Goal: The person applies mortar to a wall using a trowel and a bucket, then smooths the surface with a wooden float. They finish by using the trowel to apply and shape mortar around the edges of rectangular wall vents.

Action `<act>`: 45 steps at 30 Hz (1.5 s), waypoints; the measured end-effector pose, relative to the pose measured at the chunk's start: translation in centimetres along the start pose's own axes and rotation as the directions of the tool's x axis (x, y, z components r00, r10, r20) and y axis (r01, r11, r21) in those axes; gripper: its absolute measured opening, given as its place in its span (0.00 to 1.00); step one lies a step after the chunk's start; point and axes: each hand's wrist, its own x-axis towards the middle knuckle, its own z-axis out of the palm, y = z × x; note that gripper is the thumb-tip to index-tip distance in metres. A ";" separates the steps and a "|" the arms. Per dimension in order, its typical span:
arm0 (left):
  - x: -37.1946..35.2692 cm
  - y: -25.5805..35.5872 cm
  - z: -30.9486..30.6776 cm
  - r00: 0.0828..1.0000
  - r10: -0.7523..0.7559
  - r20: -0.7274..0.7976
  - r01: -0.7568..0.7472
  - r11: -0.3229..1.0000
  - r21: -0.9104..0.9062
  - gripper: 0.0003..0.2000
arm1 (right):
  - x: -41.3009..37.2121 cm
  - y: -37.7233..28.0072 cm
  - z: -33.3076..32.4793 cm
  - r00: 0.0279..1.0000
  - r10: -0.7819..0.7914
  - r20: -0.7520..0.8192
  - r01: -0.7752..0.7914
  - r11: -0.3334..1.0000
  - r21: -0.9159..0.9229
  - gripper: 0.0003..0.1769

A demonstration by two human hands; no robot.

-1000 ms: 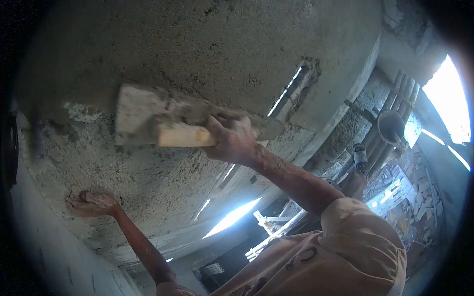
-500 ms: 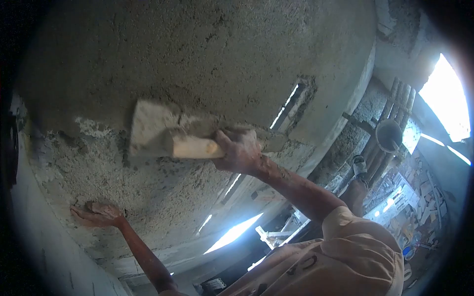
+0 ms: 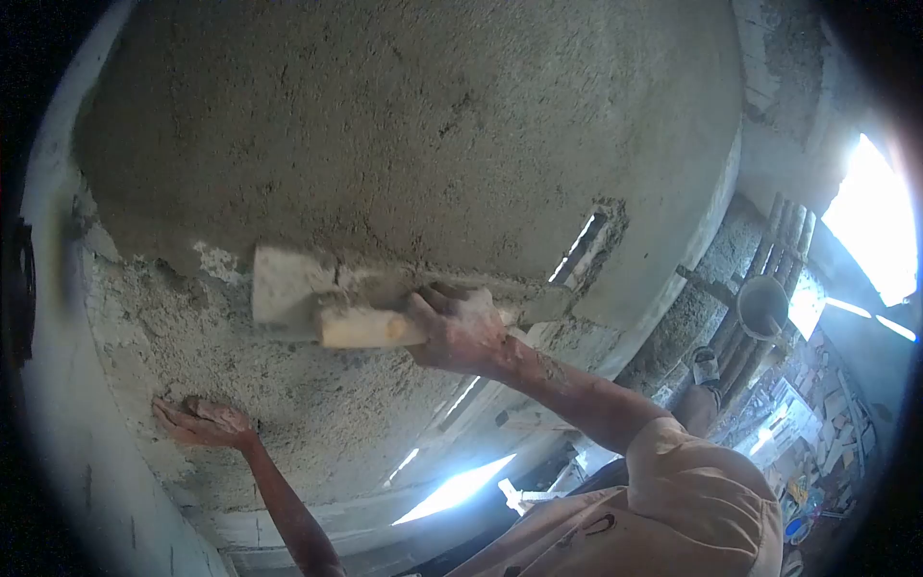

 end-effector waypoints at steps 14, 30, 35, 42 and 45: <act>-0.3 -0.5 0.5 1.000 -0.012 -0.003 0.012 0.999 0.037 0.39 | 4.2 15.1 -12.8 0.620 0.679 -0.393 -0.596 0.734 0.326 0.20; -0.7 -0.5 0.4 0.999 0.018 0.029 -0.018 0.999 0.027 0.37 | -0.2 9.2 -8.4 0.634 0.756 -0.164 -0.606 0.617 0.502 0.19; -0.5 -0.5 0.3 0.999 0.038 0.025 -0.040 0.997 0.072 0.38 | -7.0 9.1 2.5 0.774 0.492 -0.398 -0.313 0.845 0.434 0.26; -1.2 -2.3 1.2 0.997 0.076 0.001 -0.076 0.989 0.131 0.38 | 4.1 13.0 -13.4 0.538 0.780 -0.319 -0.564 0.615 0.551 0.17; -0.7 -1.2 0.8 0.999 0.050 -0.007 -0.049 0.992 0.117 0.38 | 0.7 12.8 -10.7 0.488 0.816 -0.311 -0.640 0.576 0.508 0.15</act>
